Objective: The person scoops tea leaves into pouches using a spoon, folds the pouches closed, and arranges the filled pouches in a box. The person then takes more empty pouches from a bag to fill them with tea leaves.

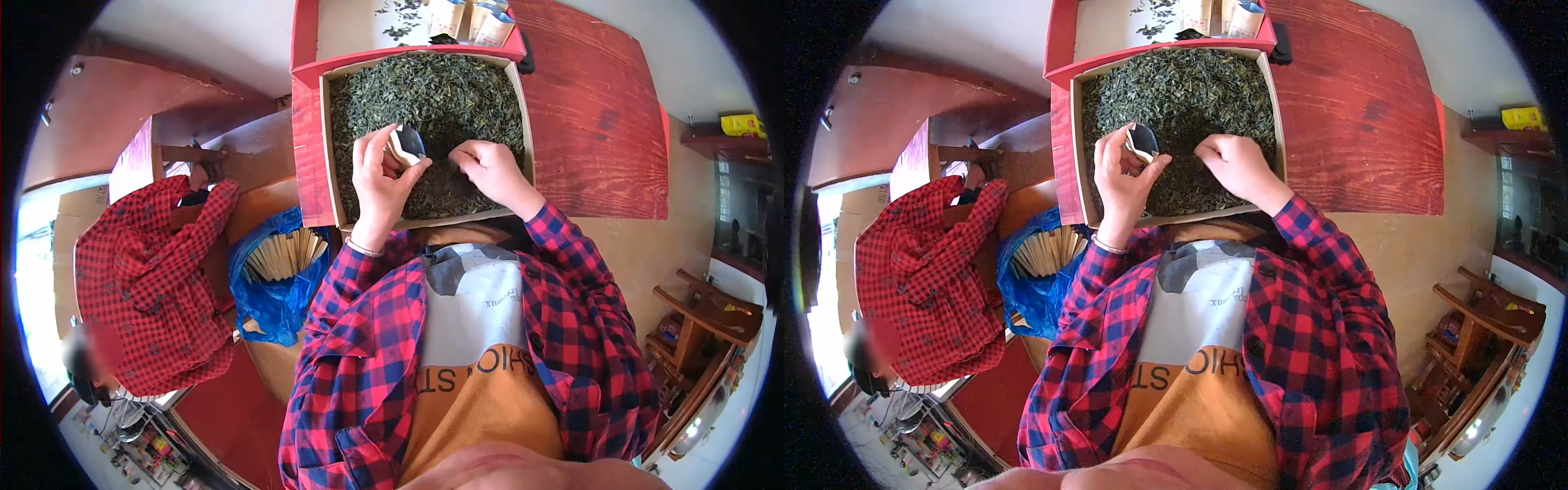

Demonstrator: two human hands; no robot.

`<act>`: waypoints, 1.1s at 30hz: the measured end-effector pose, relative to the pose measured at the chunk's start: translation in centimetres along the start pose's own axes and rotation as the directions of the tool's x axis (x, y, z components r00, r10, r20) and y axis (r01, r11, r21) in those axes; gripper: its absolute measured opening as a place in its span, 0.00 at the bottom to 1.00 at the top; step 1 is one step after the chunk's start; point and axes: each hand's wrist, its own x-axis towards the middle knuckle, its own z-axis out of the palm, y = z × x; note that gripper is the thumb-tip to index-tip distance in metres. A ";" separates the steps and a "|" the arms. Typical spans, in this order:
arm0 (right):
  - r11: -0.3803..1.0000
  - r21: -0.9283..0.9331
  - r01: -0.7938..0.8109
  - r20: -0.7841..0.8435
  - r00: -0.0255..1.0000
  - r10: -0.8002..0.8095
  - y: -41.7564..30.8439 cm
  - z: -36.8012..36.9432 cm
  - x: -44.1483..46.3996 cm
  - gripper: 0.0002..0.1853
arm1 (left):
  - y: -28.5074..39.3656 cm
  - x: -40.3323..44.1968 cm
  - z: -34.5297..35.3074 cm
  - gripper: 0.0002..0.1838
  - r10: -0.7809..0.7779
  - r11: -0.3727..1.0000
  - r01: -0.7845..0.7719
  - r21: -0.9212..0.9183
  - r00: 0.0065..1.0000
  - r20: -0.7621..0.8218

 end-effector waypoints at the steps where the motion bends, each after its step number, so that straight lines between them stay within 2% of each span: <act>1: 0.980 0.110 -0.166 0.044 0.986 0.162 -0.1 -0.3 0.1 0.10 | 0.1 0.0 -0.1 0.38 0.015 1.000 -0.015 0.015 1.000 -0.003; 2: 0.965 0.190 -0.183 0.060 0.983 0.175 0.2 -0.8 0.3 0.13 | 0.2 0.1 -0.1 0.38 0.029 0.999 -0.029 0.030 1.000 -0.008; 4: 0.917 0.344 -0.202 0.020 0.978 0.208 0.0 -1.8 0.4 0.14 | -0.2 0.0 0.0 0.38 0.030 0.999 -0.030 0.023 1.000 -0.009; 9: 0.893 0.426 -0.145 -0.081 0.977 0.198 -3.1 -5.1 0.3 0.14 | -0.1 0.0 0.0 0.37 0.028 0.999 -0.028 0.035 1.000 0.003; 11: 0.897 0.439 -0.057 -0.169 0.975 0.144 -4.9 -5.9 0.2 0.14 | -0.1 0.0 0.1 0.37 0.033 0.999 -0.033 0.001 0.999 0.006; 13: 0.885 0.465 -0.030 -0.183 0.975 0.129 -6.1 -5.6 0.0 0.14 | -0.2 -0.1 0.1 0.37 0.046 0.999 -0.046 0.011 0.999 0.006; 15: 0.916 0.370 0.151 -0.275 0.960 -0.048 -7.3 -4.8 -0.4 0.14 | -0.3 -0.1 0.1 0.38 0.060 0.998 -0.060 0.021 0.998 0.007; 16: 0.939 0.272 0.211 -0.254 0.957 -0.141 -7.7 -4.9 -0.7 0.11 | -0.4 -0.2 0.1 0.38 0.048 0.999 -0.048 0.015 0.999 0.016; 17: 0.938 0.089 0.335 -0.269 0.915 -0.301 -8.0 -4.6 -0.7 0.10 | -0.4 -0.1 0.1 0.38 0.038 0.999 -0.038 0.008 0.999 0.025; 19: 0.812 -0.218 0.541 -0.236 0.778 -0.582 -8.0 -3.6 -0.5 0.11 | -0.3 -0.1 0.1 0.38 0.041 0.999 -0.041 0.019 0.999 0.016; 20: 0.815 -0.218 0.537 -0.236 0.781 -0.578 -8.1 -3.6 -0.4 0.11 | -0.3 -0.1 0.1 0.38 0.046 0.999 -0.046 0.028 0.999 0.008; 22: 0.699 -0.388 0.600 -0.240 0.667 -0.706 -8.6 -4.0 -0.3 0.11 | -0.4 -0.1 0.2 0.38 0.031 0.999 -0.031 0.016 0.999 0.013; 25: 0.776 -0.418 0.472 -0.313 0.728 -0.611 -7.5 -4.8 -0.1 0.11 | -0.1 -0.1 0.0 0.38 0.021 0.999 -0.022 0.030 1.000 0.014; 27: 0.802 -0.414 0.430 -0.302 0.767 -0.567 -5.9 -4.5 0.1 0.08 | -0.1 0.0 0.1 0.38 0.012 1.000 -0.012 0.015 1.000 0.001; 29: 0.835 -0.442 0.328 -0.167 0.884 -0.436 -4.2 -3.8 0.0 0.06 | -0.1 0.0 0.1 0.38 0.018 0.999 -0.018 0.030 1.000 0.008; 31: 0.839 -0.446 0.311 -0.128 0.906 -0.403 -1.8 -2.3 -0.1 0.06 | -0.3 -0.1 0.1 0.38 0.009 1.000 -0.009 0.017 1.000 0.014; 33: 0.867 -0.367 0.338 -0.037 0.926 -0.376 -0.5 -1.0 -0.1 0.06 | -0.2 -0.1 0.1 0.38 0.018 1.000 -0.018 0.020 1.000 0.011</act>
